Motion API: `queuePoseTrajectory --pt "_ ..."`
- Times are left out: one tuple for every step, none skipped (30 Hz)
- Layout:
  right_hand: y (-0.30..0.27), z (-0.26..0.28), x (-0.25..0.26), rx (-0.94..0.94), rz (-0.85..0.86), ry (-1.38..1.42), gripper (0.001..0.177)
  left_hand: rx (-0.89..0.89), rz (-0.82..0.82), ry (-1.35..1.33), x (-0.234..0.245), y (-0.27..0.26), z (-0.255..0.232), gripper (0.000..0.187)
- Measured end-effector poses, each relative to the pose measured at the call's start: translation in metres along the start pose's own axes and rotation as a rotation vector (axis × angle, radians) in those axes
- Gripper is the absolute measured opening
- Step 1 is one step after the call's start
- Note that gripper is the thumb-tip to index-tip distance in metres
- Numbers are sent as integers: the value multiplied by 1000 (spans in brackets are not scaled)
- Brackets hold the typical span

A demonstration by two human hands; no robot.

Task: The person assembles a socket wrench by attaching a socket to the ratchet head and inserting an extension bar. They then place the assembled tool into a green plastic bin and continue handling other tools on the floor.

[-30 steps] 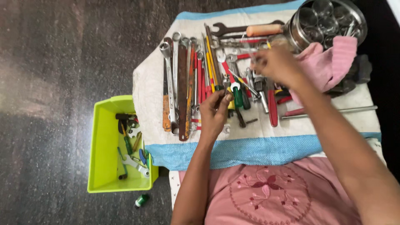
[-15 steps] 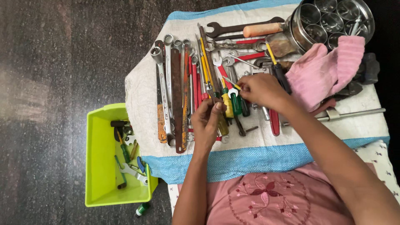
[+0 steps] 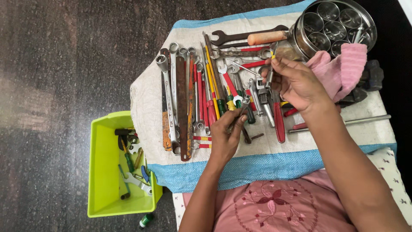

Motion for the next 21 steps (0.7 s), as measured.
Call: queuePoseTrajectory --pt "-2 1 -2 6 15 9 18 -10 -2 -4 -1 0 -1 21" --pt "-4 2 -3 10 11 6 18 -20 -4 -9 -1 0 -1 21" --pt "-5 4 -4 14 8 4 18 -30 -7 -12 -1 0 -2 21" --pt "-7 6 -6 18 5 2 19 -27 -2 -15 -2 0 -1 21" --pt "-8 7 -8 21 -3 2 19 -23 3 -17 -3 0 0 20" --pt "-9 8 -10 25 -11 2 19 -19 7 -19 -4 0 1 20" --pt "-10 9 -13 27 -20 2 19 -23 12 -32 -5 0 1 20" --pt "-11 10 -16 32 -31 -2 19 -28 17 -44 -6 0 1 20" --pt "-13 12 -19 37 -43 -7 20 -33 21 -58 -7 1 1 20" --pt "-14 13 -22 42 -54 -12 21 4 38 -56 -9 1 4 19" --pt "-17 18 -27 88 -46 -43 21 41 56 -55 -12 1 6 19" --pt "-21 22 -32 135 -38 -75 21 77 74 -54 -14 1 9 19" --pt "-24 27 -38 182 -28 -106 21 62 70 -42 -13 1 7 20" --pt "-27 33 -45 233 -18 -165 20 46 66 -29 -13 2 5 20" --pt "-31 38 -51 283 -8 -224 19 31 62 -17 -12 1 4 20" --pt "-36 43 -58 333 2 -283 18 33 62 -14 -12 1 4 20" --pt "-40 47 -63 354 -2 -325 18 34 61 -12 -12 1 4 20" --pt "-44 50 -67 375 -6 -368 18 35 61 -9 -12 1 3 20" --pt "-48 53 -72 396 -10 -411 18 28 59 -12 -11 1 3 20" --pt "-51 55 -76 420 -7 -439 18 21 57 -15 -11 1 2 20" --pt "-53 57 -80 445 -4 -468 19 13 55 -18 -11 1 1 20"
Point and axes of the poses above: each hand's wrist, its own y-axis towards the middle knuckle, its own x-axis out of the back of the hand, z = x × y, the point moved 7 cm from there along y, towards the middle knuckle, and after that the axes turned 1 degree about -y, right-handed, at the moved point
